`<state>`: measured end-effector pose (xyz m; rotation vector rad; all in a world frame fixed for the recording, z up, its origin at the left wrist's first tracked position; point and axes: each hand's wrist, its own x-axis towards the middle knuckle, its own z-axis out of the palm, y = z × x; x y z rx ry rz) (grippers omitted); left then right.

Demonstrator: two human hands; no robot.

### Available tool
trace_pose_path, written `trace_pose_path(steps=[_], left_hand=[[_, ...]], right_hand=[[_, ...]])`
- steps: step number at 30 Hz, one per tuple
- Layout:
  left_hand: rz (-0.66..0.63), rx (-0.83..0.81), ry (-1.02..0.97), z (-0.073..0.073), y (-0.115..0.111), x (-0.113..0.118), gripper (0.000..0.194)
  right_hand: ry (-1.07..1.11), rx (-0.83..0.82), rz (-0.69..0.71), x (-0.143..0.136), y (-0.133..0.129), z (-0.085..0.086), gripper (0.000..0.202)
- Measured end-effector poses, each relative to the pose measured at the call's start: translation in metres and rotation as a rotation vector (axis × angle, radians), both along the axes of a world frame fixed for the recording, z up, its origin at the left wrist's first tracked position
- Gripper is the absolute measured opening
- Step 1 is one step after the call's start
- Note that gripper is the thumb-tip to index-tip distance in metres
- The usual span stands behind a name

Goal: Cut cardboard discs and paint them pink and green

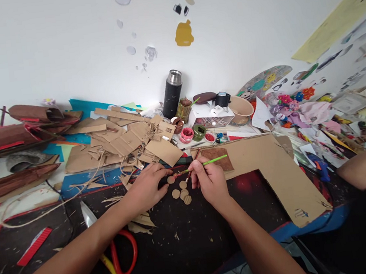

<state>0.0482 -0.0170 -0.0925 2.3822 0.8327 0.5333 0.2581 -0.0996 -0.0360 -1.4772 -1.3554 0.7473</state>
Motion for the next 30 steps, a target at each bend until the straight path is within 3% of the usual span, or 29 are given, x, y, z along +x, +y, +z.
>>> trace_pose_path(steps=[6, 12, 30], left_hand=[[0.044, -0.017, 0.037, 0.007, -0.004, 0.0, 0.022], [0.054, 0.084, 0.045, -0.001, -0.005, 0.006, 0.014], [0.044, 0.04, -0.032, -0.008, -0.003, 0.003, 0.01]], right_hand=[[0.015, 0.001, 0.002, 0.002, -0.002, -0.002, 0.04], [0.011, -0.025, 0.029, 0.001, -0.005, -0.005, 0.04], [-0.054, -0.042, 0.067, -0.003, 0.0, -0.009, 0.037]])
